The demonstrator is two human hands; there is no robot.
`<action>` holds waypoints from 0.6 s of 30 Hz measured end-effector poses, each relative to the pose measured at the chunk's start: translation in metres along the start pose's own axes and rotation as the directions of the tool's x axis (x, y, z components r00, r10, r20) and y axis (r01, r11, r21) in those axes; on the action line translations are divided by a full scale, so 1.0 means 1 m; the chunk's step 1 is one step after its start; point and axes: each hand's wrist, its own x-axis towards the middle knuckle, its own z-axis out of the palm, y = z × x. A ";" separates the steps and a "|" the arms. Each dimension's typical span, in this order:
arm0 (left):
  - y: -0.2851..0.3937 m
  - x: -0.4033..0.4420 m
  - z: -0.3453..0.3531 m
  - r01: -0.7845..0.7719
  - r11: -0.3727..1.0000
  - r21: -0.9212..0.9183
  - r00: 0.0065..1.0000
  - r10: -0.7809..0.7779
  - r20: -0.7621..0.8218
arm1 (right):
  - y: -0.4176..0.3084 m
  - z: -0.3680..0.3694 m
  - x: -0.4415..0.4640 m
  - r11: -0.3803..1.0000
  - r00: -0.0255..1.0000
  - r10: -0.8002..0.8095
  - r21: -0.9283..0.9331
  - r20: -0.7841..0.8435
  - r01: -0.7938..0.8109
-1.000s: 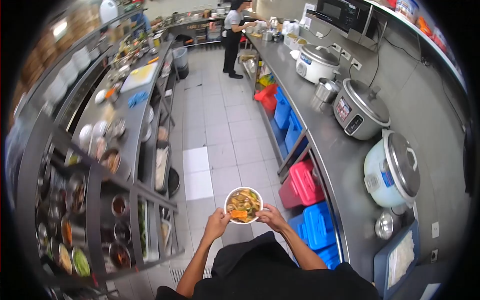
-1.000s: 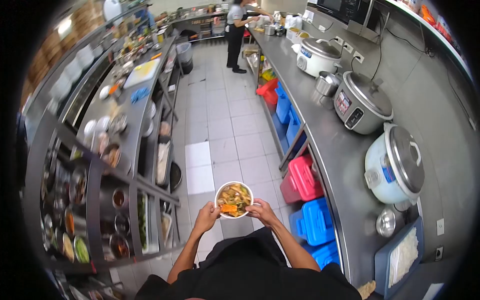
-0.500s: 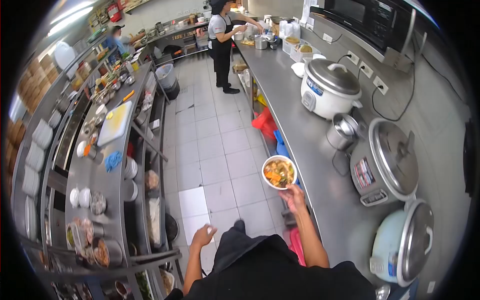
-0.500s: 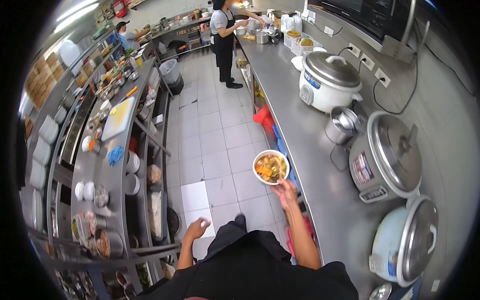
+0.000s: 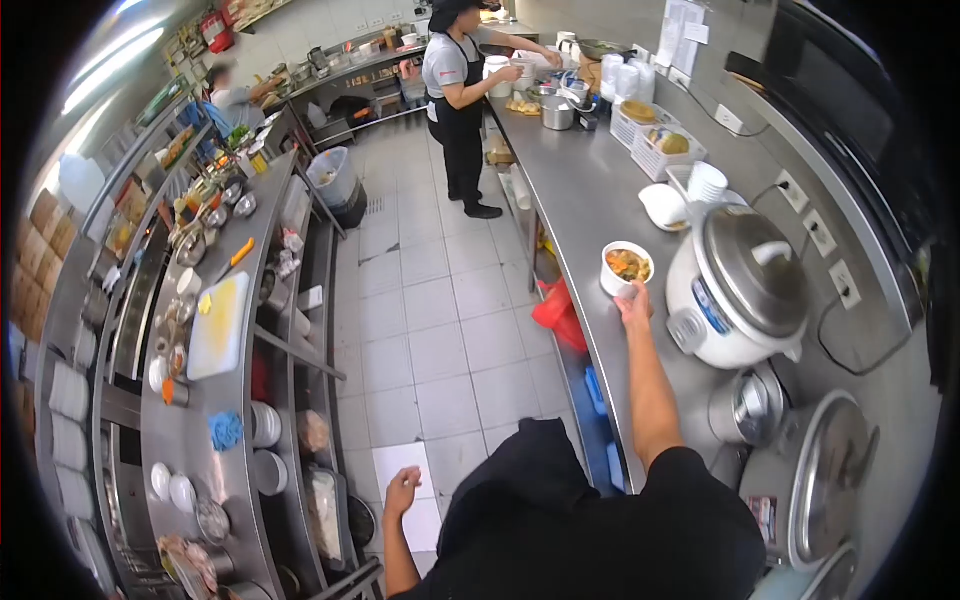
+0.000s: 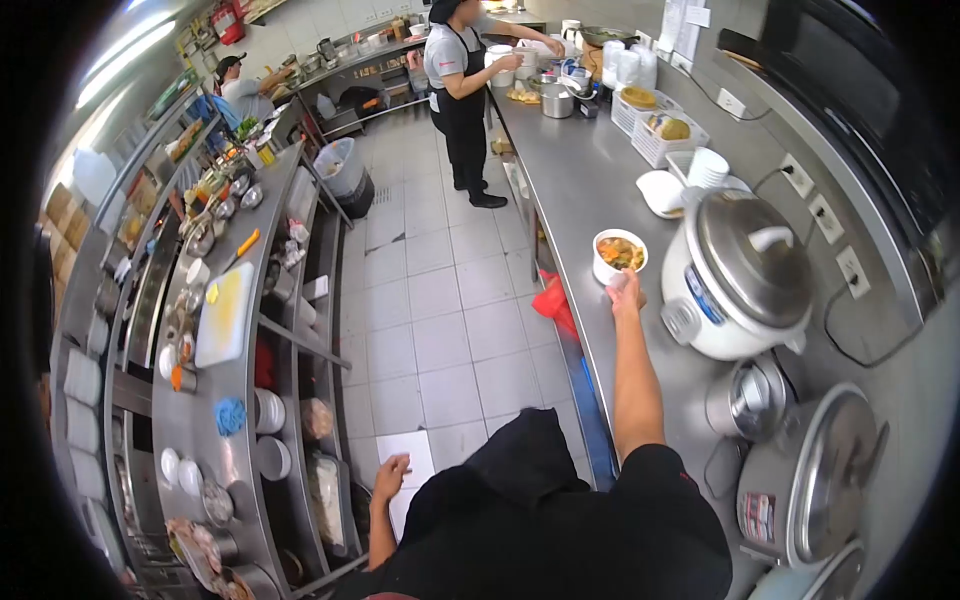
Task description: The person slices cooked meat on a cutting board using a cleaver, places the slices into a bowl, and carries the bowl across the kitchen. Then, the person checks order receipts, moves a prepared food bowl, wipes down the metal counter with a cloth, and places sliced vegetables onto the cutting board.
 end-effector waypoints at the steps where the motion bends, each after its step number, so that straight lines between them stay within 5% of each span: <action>1: -0.016 0.006 -0.002 0.002 1.000 0.001 0.995 -0.002 -0.096 | -0.002 0.022 0.027 1.000 0.999 -0.023 -0.014 0.023 0.024; 4: -0.025 -0.020 -0.009 0.260 0.897 0.357 0.953 -0.179 -0.243 | -0.005 0.086 0.092 0.997 0.998 -0.030 -0.067 0.054 0.033; 5: -0.053 -0.031 -0.009 0.183 0.940 0.289 0.971 -0.128 -0.201 | -0.011 0.113 0.108 0.999 0.996 -0.047 -0.020 0.069 0.049; 6: -0.039 -0.049 -0.001 0.308 0.893 0.329 0.939 -0.230 -0.255 | -0.012 0.131 0.121 0.998 0.995 -0.059 0.024 0.075 0.057; 8: -0.128 -0.065 0.023 0.542 0.820 -0.182 0.824 -0.562 -0.080 | -0.017 0.178 0.150 0.995 0.987 -0.102 -0.010 0.125 0.104; 14: -0.070 -0.123 0.080 0.612 0.766 -0.197 0.749 -0.641 -0.166 | 0.052 0.229 0.131 0.924 0.881 0.006 -0.340 0.472 0.176; 16: -0.060 -0.122 0.096 0.601 0.756 -0.258 0.742 -0.648 -0.171 | 0.111 0.226 0.073 0.826 0.834 0.129 -0.523 0.536 0.209; 17: -0.054 -0.125 0.107 0.591 0.744 -0.311 0.734 -0.656 -0.175 | 0.166 0.204 0.056 0.863 0.717 0.105 -0.422 0.689 0.279; 18: -0.048 -0.124 0.121 0.574 0.732 -0.368 0.727 -0.662 -0.183 | 0.206 0.187 0.015 0.836 0.702 0.280 -0.525 0.655 0.157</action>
